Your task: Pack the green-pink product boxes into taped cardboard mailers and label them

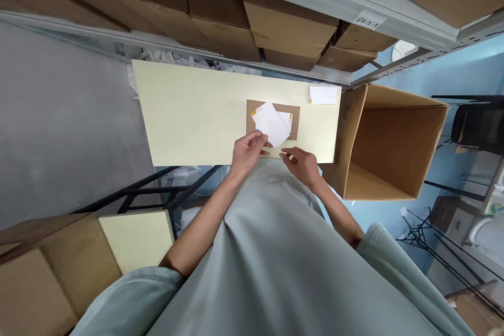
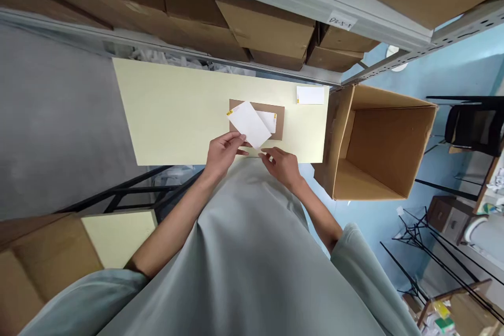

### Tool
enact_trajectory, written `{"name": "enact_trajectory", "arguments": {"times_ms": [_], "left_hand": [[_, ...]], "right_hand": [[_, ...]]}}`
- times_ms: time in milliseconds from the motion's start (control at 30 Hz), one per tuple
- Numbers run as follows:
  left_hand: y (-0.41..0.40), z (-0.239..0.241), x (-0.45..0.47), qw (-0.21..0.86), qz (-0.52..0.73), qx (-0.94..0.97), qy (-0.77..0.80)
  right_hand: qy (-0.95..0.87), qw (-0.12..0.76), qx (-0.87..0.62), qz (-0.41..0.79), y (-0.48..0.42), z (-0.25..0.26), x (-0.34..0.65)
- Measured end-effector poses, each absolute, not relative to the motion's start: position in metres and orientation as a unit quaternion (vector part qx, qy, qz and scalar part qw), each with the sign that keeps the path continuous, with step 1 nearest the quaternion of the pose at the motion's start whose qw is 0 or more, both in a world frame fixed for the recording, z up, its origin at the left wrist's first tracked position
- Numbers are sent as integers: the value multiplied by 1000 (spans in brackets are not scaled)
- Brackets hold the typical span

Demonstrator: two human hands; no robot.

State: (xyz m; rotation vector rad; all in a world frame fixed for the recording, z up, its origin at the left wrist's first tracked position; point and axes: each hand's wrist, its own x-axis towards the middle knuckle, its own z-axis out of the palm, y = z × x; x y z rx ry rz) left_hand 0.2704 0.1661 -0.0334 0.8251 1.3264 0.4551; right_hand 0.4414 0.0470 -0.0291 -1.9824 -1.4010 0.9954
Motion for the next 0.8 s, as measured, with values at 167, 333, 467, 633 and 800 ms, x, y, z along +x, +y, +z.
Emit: {"name": "enact_trajectory", "arguments": {"times_ms": [167, 333, 467, 633, 800], "left_hand": [[159, -43, 270, 666, 215, 394, 596], [149, -43, 274, 665, 211, 413, 586], [144, -41, 279, 661, 197, 421, 589], [139, -40, 283, 654, 196, 433, 588], [133, -48, 283, 654, 194, 440, 583]], "right_hand": [[-461, 308, -751, 359, 79, -32, 481], [-389, 332, -728, 456, 108, -52, 505], [-352, 338, -703, 518, 111, -64, 511], [-337, 350, -678, 551, 106, -64, 514], [-372, 327, -713, 497, 99, -52, 512]]}}
